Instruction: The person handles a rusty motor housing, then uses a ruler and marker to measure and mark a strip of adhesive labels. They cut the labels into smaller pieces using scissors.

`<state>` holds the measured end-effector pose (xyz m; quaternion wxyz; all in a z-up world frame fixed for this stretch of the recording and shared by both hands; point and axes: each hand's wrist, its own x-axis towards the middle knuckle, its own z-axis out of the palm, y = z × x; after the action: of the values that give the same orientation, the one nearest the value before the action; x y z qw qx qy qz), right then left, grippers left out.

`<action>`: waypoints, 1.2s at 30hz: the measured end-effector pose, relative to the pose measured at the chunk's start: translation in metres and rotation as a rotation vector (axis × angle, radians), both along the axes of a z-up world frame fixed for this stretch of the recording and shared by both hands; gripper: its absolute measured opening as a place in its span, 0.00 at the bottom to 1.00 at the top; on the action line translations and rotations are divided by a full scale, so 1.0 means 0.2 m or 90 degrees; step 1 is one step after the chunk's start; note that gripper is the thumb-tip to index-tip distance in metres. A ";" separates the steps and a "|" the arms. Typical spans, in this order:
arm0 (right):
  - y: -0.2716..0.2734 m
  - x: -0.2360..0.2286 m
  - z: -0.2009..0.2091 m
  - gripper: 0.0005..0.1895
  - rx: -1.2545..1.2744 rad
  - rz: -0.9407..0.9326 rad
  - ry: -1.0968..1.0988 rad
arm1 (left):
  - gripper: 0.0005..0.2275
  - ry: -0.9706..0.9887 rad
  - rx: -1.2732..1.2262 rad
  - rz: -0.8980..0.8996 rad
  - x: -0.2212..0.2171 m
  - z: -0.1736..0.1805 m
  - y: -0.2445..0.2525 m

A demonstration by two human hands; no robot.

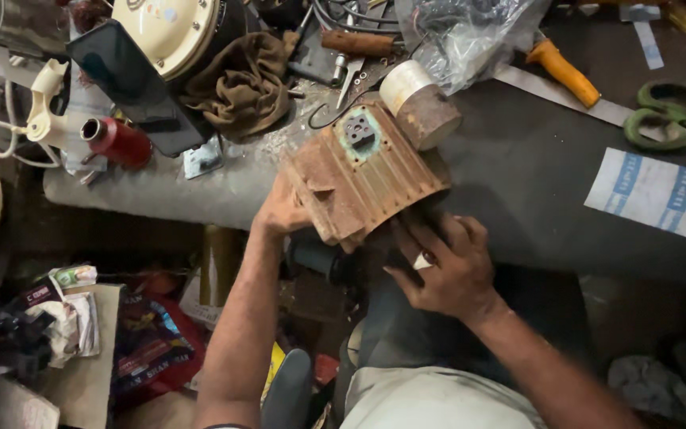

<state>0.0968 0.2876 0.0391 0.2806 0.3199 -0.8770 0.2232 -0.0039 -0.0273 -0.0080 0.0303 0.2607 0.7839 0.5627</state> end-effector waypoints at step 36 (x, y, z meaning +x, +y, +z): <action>0.01 0.02 0.04 0.33 -0.020 0.025 -0.001 | 0.41 -0.133 0.037 0.022 -0.04 0.10 0.04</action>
<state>0.1014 0.2893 0.0472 0.2806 0.3327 -0.8669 0.2431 -0.0116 -0.0192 0.0117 0.0942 0.1877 0.7641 0.6099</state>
